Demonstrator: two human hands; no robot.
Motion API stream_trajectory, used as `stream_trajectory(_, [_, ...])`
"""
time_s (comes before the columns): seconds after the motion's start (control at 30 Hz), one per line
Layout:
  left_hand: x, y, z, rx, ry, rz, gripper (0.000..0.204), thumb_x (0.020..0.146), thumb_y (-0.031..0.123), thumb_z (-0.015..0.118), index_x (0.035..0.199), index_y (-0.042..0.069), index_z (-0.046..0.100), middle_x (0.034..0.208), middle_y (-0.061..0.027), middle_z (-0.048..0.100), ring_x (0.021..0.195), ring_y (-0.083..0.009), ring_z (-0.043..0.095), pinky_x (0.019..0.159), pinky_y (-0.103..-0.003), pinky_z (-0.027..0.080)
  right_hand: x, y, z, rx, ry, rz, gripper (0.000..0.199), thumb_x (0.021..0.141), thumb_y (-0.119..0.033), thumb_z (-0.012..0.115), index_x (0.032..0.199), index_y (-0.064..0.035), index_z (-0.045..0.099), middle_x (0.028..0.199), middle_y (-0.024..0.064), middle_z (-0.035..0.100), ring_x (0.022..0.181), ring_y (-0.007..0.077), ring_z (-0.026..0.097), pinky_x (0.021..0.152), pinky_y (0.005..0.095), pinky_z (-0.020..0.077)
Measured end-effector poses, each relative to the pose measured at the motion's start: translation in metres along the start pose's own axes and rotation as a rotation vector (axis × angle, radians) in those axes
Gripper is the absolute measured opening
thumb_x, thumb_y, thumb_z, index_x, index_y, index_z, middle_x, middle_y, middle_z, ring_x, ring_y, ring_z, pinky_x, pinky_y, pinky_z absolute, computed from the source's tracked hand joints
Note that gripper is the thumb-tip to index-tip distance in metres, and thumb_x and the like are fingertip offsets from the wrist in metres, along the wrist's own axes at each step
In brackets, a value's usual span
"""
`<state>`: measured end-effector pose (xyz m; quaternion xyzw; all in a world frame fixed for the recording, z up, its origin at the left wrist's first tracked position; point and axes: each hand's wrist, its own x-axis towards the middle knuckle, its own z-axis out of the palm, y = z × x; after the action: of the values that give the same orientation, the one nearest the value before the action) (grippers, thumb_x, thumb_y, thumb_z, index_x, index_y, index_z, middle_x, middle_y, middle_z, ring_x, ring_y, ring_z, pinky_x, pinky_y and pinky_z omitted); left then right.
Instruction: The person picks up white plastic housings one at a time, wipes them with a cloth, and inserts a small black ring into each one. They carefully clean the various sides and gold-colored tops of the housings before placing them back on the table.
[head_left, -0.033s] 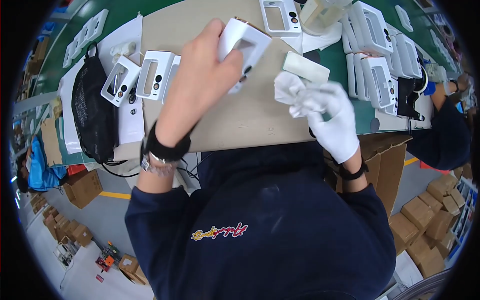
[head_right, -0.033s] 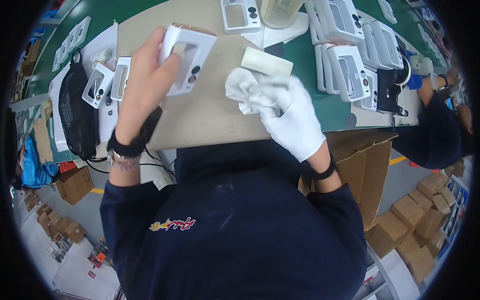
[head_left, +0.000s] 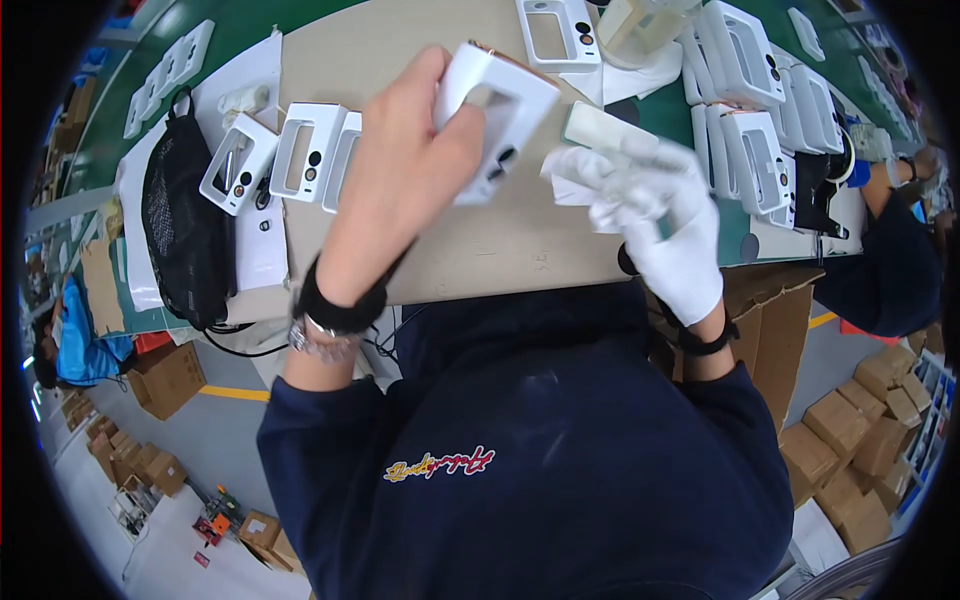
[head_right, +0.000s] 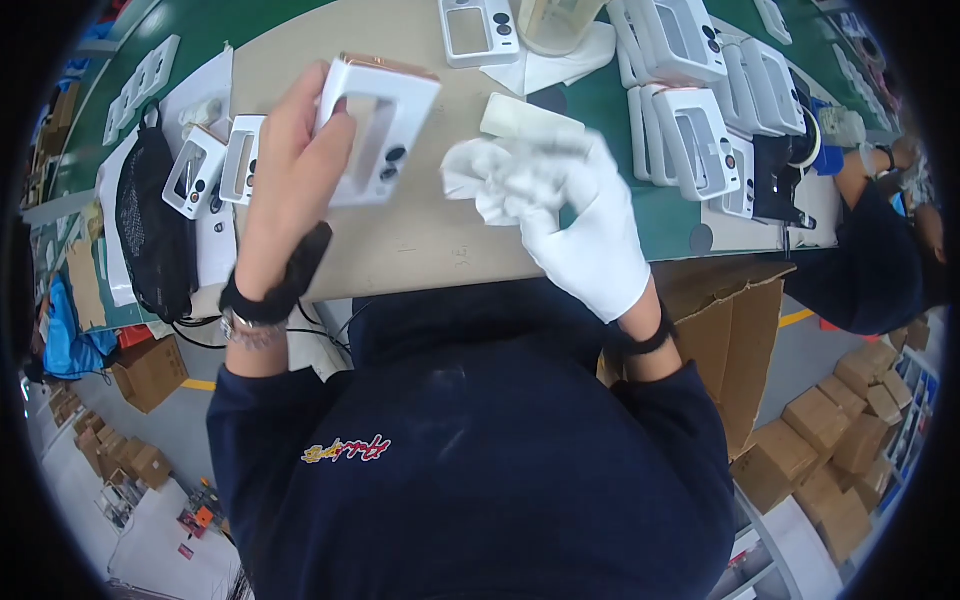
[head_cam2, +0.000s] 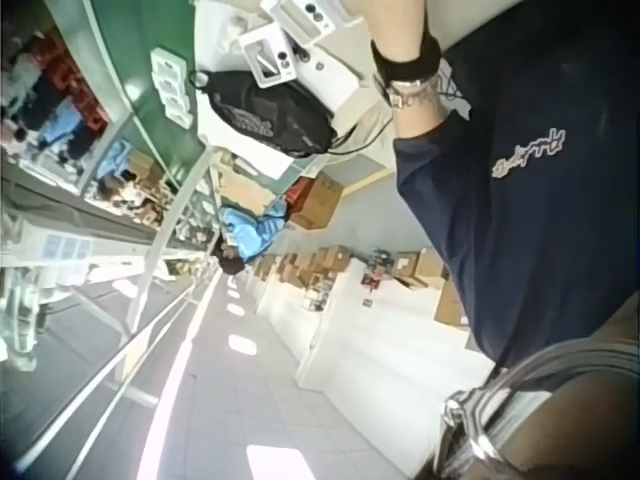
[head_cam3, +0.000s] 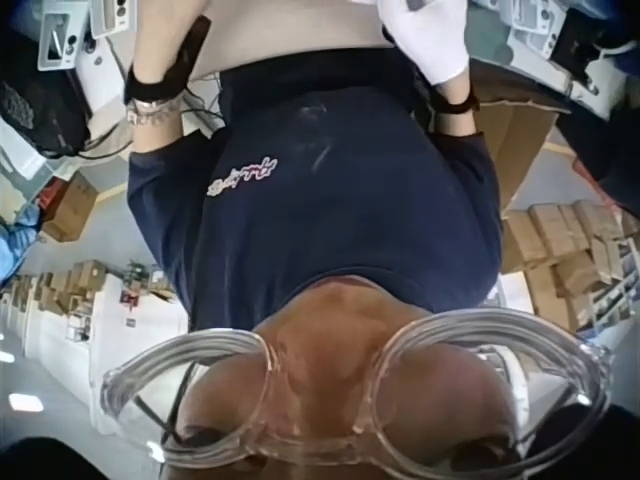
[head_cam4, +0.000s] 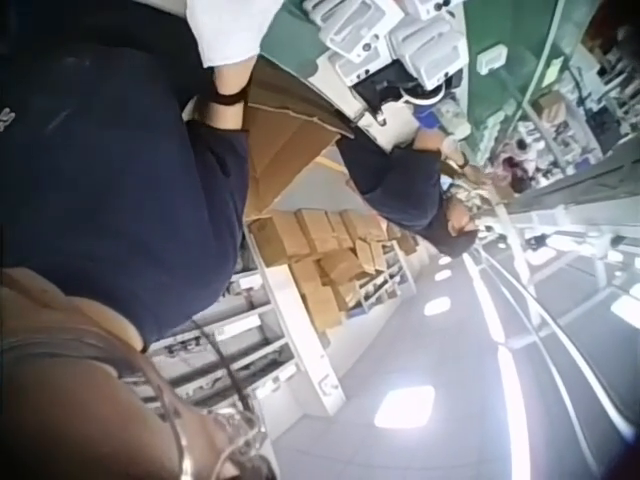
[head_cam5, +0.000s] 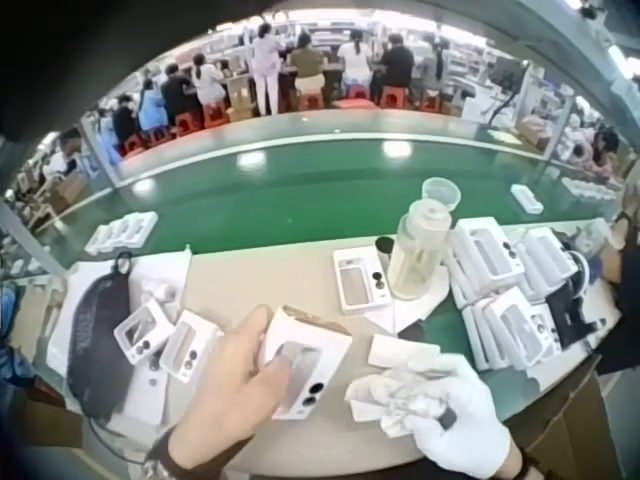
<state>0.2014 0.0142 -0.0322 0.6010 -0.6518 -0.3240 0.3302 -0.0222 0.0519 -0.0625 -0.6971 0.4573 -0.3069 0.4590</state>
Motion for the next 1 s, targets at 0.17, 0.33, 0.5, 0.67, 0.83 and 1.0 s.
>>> stream_trajectory(0.17, [-0.034, 0.011, 0.031, -0.444, -0.055, -0.054, 0.019, 0.070, 0.007, 0.047, 0.085, -0.004, 0.042, 0.067, -0.0145, 0.052, 0.060, -0.0194, 0.053, 0.055, -0.032, 0.041, 0.055, -0.038, 0.039, -0.188, 0.472, -0.323, 0.026, 0.070, -0.006, 0.060, 0.096, -0.0074, 0.056, 0.102, 0.0131, 0.052, 0.076, 0.0212, 0.058, 0.073, 0.0310, 0.0459])
stream_trajectory(0.33, [-0.054, 0.001, 0.026, -0.682, 0.023, -0.077, 0.020, 0.071, 0.006, 0.047, 0.088, -0.003, 0.044, 0.072, -0.0129, 0.054, 0.064, -0.0150, 0.053, 0.058, -0.028, 0.042, 0.081, -0.020, 0.021, -0.251, 0.266, -0.491, 0.019, 0.073, -0.010, 0.058, 0.092, -0.0049, 0.059, 0.090, 0.0094, 0.058, 0.071, 0.0182, 0.058, 0.066, 0.0271, 0.0471])
stream_trajectory(0.5, [-0.057, -0.005, 0.016, -0.639, 0.053, -0.185, 0.026, 0.068, 0.004, 0.051, 0.094, -0.002, 0.049, 0.076, -0.0119, 0.057, 0.068, -0.0140, 0.055, 0.061, -0.026, 0.043, 0.094, -0.025, 0.027, -0.384, 0.111, -0.766, 0.023, 0.073, -0.013, 0.057, 0.096, -0.0074, 0.059, 0.084, 0.0066, 0.059, 0.066, 0.0186, 0.058, 0.060, 0.0268, 0.0469])
stream_trajectory(0.67, [-0.069, -0.010, 0.023, -0.356, 0.058, 0.057, 0.028, 0.066, 0.001, 0.054, 0.093, -0.002, 0.052, 0.076, -0.0098, 0.057, 0.066, -0.0131, 0.055, 0.059, -0.026, 0.043, 0.062, -0.071, 0.053, -0.436, -0.114, -0.513, 0.008, 0.074, -0.010, 0.055, 0.075, -0.0032, 0.059, 0.072, 0.0115, 0.059, 0.067, 0.0220, 0.057, 0.059, 0.0270, 0.0452])
stream_trajectory(0.83, [-0.082, -0.010, 0.008, -0.638, 0.300, -0.166, 0.016, 0.070, 0.000, 0.053, 0.085, -0.005, 0.055, 0.078, -0.0053, 0.057, 0.064, -0.0113, 0.053, 0.058, -0.022, 0.042, 0.057, -0.044, 0.059, -0.265, -0.155, -0.444, 0.015, 0.078, -0.013, 0.051, 0.087, -0.0027, 0.056, 0.080, 0.0118, 0.057, 0.068, 0.0239, 0.056, 0.057, 0.0297, 0.0436])
stream_trajectory(1.0, [-0.084, -0.005, -0.013, -0.902, 0.378, -0.028, 0.019, 0.071, -0.001, 0.052, 0.088, -0.006, 0.054, 0.081, -0.0055, 0.056, 0.065, -0.0086, 0.050, 0.058, -0.020, 0.040, 0.053, -0.064, 0.051, -0.003, -0.136, -0.068, 0.030, 0.080, -0.015, 0.050, 0.106, 0.0005, 0.049, 0.086, 0.0135, 0.057, 0.076, 0.0230, 0.057, 0.065, 0.0285, 0.0446])
